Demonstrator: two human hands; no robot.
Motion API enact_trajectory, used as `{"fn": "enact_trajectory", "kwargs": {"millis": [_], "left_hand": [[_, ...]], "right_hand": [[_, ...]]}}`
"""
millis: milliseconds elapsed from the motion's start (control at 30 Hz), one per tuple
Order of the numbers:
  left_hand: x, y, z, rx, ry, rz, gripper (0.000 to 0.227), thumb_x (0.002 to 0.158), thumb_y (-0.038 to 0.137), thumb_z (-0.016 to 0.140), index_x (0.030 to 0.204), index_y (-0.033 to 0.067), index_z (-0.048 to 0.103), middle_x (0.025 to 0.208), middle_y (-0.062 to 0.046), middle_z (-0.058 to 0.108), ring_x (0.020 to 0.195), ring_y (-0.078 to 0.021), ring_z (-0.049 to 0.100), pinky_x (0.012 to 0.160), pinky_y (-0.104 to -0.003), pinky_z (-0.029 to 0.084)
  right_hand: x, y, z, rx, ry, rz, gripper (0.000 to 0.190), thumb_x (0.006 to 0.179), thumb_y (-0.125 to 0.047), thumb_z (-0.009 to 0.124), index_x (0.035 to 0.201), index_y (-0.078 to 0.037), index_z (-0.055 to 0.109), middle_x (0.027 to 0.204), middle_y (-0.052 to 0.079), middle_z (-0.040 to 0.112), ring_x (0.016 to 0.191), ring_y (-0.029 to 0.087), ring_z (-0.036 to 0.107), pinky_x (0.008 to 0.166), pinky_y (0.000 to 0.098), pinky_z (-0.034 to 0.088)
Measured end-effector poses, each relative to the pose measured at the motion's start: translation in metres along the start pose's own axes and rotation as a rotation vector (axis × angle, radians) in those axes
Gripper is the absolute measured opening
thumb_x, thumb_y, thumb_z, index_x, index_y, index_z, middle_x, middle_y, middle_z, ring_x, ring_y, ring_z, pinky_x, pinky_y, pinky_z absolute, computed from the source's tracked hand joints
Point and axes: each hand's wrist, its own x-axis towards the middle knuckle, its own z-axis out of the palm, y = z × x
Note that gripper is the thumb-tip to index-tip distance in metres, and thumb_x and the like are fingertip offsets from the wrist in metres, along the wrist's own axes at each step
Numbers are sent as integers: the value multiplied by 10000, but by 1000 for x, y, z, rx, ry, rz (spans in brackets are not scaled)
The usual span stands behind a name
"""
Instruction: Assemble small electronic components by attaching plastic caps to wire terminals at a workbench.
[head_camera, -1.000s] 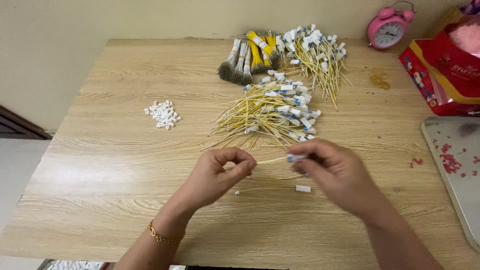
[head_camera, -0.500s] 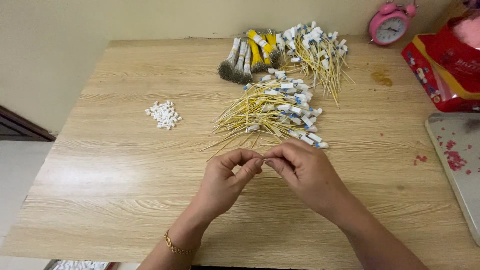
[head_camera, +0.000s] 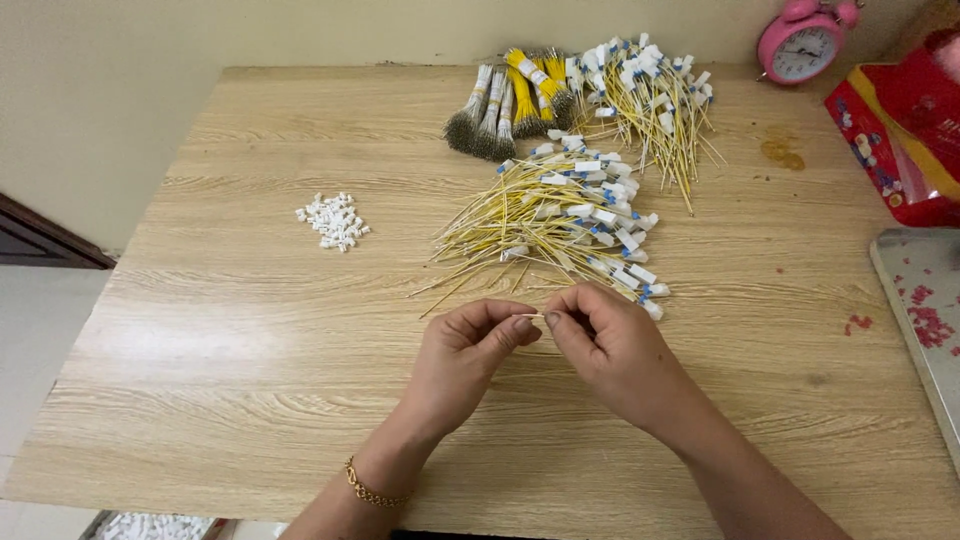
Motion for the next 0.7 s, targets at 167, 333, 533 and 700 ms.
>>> {"fn": "enact_trajectory", "kwargs": {"millis": [167,333,533,700], "left_hand": [[-1,-4,2,-9,71,63,161,964,116,696,1065,-5,729,951,-43,760,892,-100,702,830,-259,593],[0,-10,5,-32,44,114,145,981,103,679,1064,-5,727,970,-32,751,913,-93,681,845,-254,576],[-1,-12,8,-14,57,146,157,1001,92,647,1090,-8,728,982,-41,757,930,-105,689,863,-260,576],[-2,-11,9,2,74,142,161,1006,86,625,1102,2,723,971,-44,761,926,-115,703,863,-270,587]], "right_hand": [[1,0,2,81,-12,60,133,903,-120,699,1012,-43,700,853,-6,708,744,62,643,645,237,558],[3,9,1,77,9,-11,129,929,-120,695,1023,-35,718,885,8,701,775,72,652,665,242,552],[4,13,7,104,32,60,125,956,-145,670,1016,-41,705,861,0,704,765,65,621,666,237,539],[2,10,6,115,35,112,130,952,-153,665,1012,-44,705,857,-2,707,756,64,620,655,240,530]]}}
